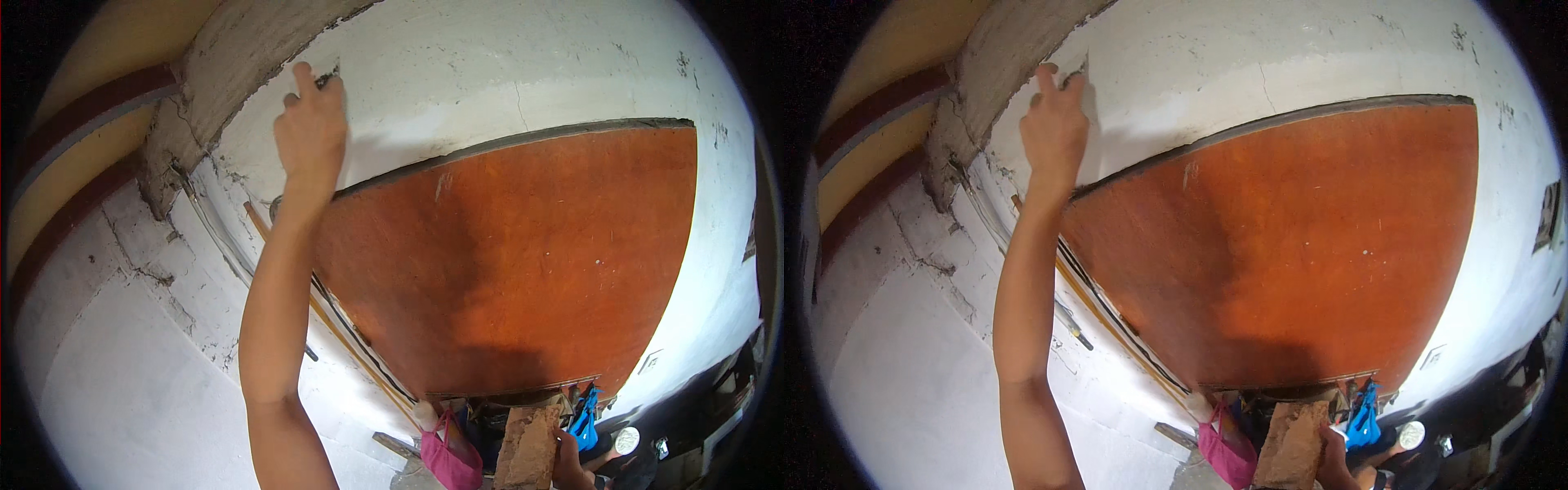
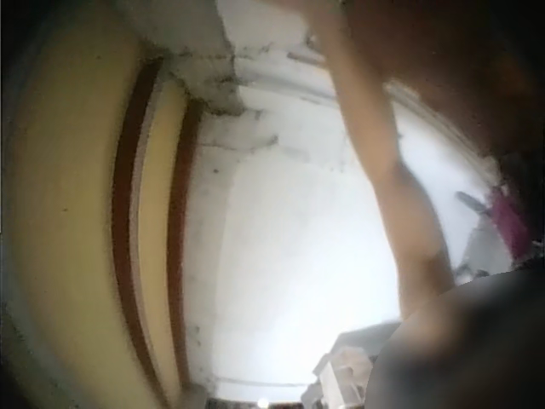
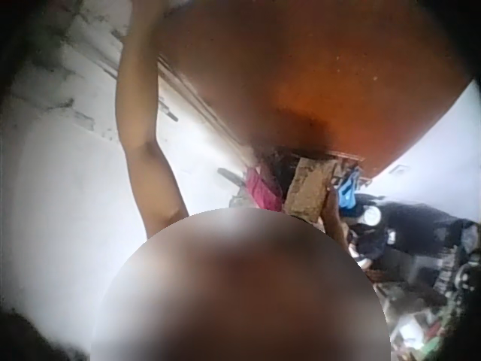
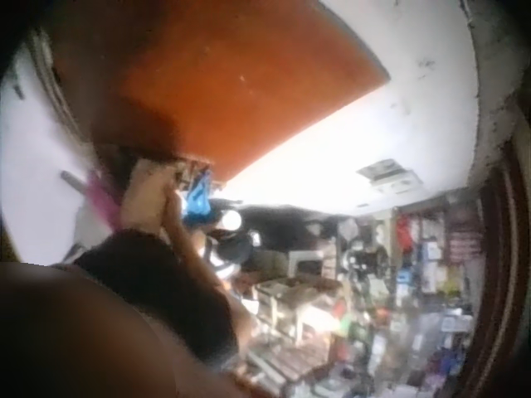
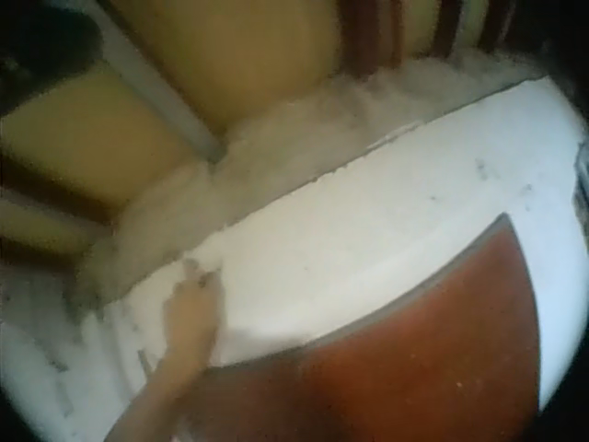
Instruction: Applying plaster or putty to the wall near a door frame using a spatula and a hawk.
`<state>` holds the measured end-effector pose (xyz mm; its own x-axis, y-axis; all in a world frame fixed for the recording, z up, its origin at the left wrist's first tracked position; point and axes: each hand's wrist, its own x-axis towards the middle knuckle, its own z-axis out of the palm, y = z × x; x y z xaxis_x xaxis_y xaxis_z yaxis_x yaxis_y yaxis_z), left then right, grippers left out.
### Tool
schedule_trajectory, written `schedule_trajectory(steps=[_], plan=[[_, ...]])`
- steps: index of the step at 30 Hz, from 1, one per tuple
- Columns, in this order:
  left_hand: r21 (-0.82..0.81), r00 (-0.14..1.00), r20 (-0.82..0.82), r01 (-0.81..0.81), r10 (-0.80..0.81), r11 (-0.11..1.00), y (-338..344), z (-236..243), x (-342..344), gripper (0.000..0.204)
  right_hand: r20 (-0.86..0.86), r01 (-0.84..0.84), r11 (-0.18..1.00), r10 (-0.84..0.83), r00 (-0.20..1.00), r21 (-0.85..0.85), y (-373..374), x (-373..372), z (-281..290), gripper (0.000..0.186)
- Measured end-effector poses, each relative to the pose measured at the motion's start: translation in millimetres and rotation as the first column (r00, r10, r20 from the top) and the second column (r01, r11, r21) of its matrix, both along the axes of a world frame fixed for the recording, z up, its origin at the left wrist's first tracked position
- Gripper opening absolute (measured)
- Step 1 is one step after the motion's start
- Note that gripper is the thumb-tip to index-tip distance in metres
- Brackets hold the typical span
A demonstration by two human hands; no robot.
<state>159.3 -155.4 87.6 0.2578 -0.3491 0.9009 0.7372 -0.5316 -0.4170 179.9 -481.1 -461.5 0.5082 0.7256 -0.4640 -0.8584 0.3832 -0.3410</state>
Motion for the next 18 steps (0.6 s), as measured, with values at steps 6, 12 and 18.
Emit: schedule_trajectory(steps=[6, 12, 18], plan=[[-0.113, 0.994, -0.107, 0.006, -0.018, 0.994, -17, -32, -9, 0.014, 0.068, 0.023, 1.0, -0.022, 0.997, -0.021, 3, -6, 0, 0.043], [0.028, 0.997, 0.034, 0.065, -0.066, 0.998, -12, 7, -3, 0.013, 0.016, -0.018, 0.997, 0.019, 1.0, -0.079, 1, -3, 1, 0.042], [-0.071, 0.984, -0.172, -0.05, 0.037, 0.996, -18, -45, -3, 0.009, 0.071, -0.002, 0.997, 0.007, 0.997, -0.078, -4, 0, -10, 0.041]])
